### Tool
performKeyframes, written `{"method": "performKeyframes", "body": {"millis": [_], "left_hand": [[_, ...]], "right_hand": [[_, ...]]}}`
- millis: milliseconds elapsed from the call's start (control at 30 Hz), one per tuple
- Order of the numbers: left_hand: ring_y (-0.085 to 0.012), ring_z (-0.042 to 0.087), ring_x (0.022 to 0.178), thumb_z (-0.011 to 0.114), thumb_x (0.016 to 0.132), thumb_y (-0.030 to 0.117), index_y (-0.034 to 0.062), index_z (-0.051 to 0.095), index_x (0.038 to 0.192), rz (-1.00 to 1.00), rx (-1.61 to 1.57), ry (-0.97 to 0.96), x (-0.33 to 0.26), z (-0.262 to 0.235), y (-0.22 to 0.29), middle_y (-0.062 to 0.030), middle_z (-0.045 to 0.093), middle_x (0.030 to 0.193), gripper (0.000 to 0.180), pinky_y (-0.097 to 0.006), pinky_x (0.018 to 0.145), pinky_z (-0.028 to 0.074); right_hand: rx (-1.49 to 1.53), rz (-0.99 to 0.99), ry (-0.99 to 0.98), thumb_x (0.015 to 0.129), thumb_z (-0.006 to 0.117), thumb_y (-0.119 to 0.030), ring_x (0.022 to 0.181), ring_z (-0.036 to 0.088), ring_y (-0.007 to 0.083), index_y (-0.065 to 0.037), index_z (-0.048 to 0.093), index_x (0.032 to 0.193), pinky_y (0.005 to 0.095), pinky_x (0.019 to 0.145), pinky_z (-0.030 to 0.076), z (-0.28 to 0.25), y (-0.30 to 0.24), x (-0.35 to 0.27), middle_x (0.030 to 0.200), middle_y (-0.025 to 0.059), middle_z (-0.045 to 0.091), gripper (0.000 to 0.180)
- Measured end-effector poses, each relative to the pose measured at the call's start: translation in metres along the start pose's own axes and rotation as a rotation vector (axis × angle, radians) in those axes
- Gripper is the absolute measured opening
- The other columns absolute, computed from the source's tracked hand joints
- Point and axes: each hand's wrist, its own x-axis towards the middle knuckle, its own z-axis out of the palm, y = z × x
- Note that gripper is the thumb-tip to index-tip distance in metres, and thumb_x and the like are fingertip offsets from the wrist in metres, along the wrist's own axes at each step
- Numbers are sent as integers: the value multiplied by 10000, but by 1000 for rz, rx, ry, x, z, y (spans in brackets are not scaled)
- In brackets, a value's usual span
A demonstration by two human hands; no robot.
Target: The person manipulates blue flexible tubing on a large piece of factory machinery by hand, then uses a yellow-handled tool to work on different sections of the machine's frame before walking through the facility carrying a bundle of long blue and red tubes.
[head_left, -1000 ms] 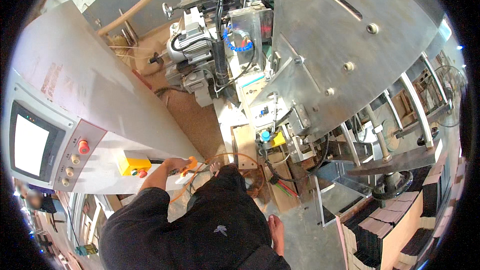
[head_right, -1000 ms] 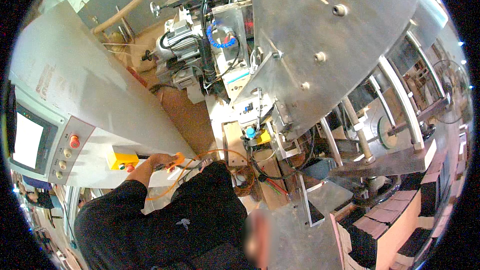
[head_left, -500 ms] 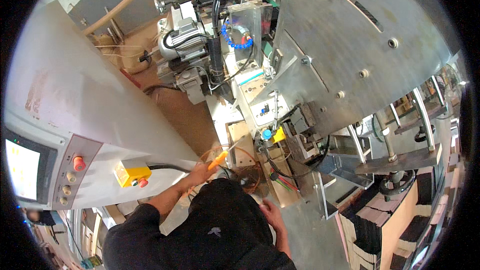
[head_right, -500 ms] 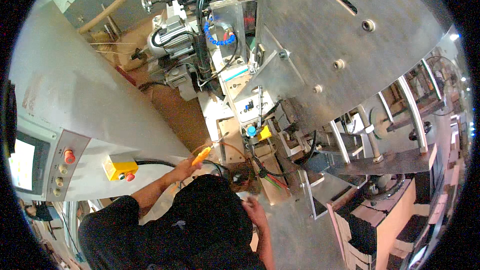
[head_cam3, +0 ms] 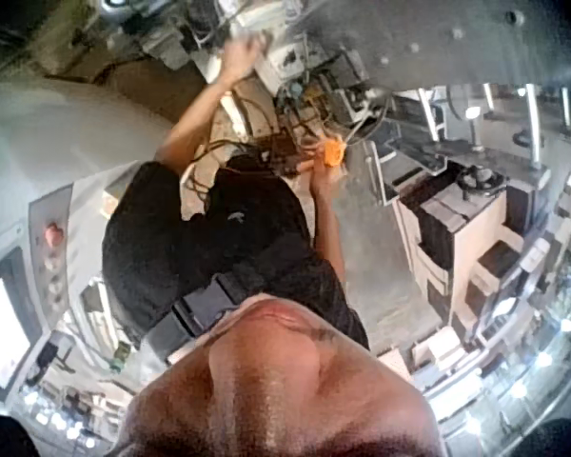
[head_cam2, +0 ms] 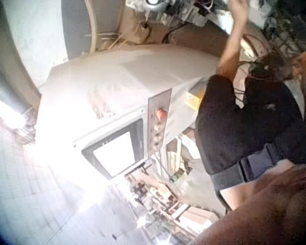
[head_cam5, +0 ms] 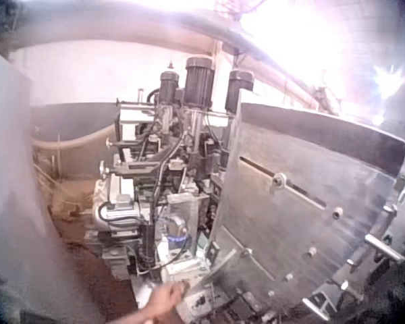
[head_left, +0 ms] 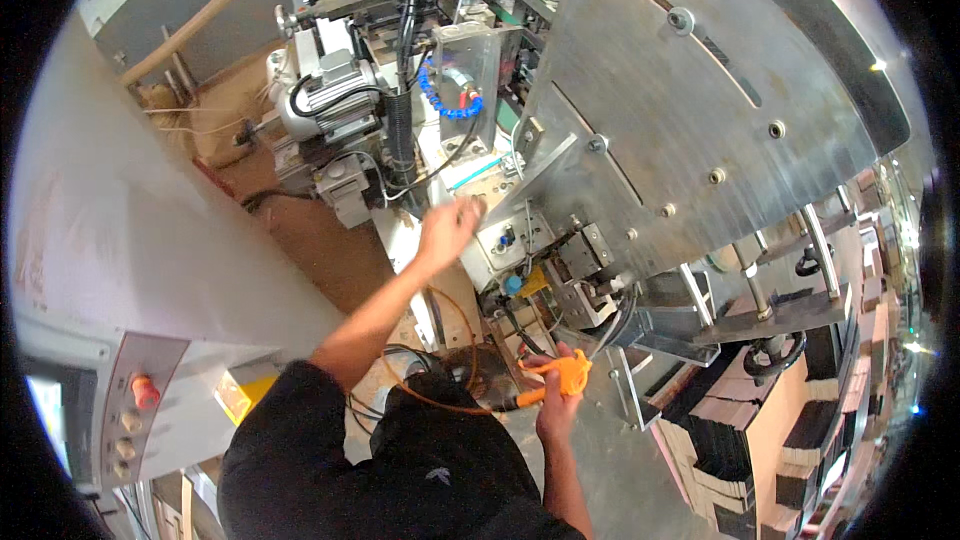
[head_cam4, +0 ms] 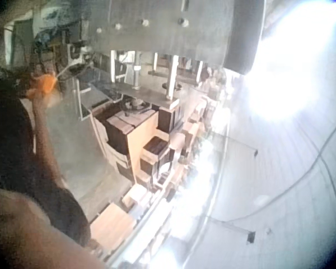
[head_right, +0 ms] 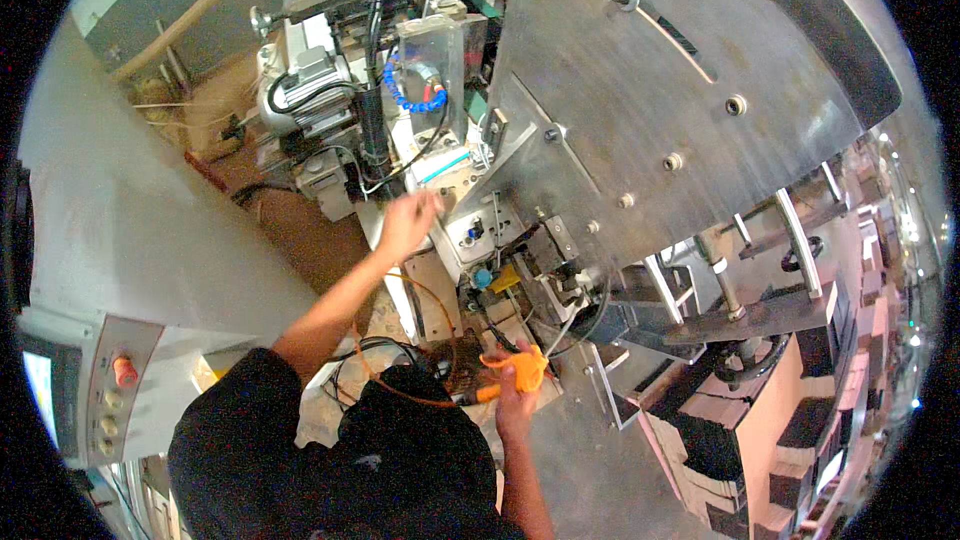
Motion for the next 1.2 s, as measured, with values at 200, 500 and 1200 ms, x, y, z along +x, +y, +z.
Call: {"method": "performKeyframes", "body": {"millis": [200,500,1200], "left_hand": [[-369,631,977,572,812,145,22,699,976,10,559,-21,153,70,-77,-197,658,1029,241,-453,879,504],[-368,676,901,570,804,56,-11,696,946,57,681,-87,171,83,-89,-217,678,988,201,-425,799,552],[-192,488,596,498,981,250,3,494,821,-284,-280,388,-89,9,-89,-93,507,648,294,-370,605,425]], "right_hand": [[-163,-19,63,929,591,-442,929,665,284,6,344,1379,356,651,580,-5,-22,-44,1031,181,626,681],[-456,242,159,933,586,-304,751,658,196,-21,422,1351,282,610,531,17,-9,-94,1009,131,662,531],[-1155,-30,139,883,557,-529,865,653,437,24,670,903,489,750,517,120,-28,115,838,264,669,564]]}}
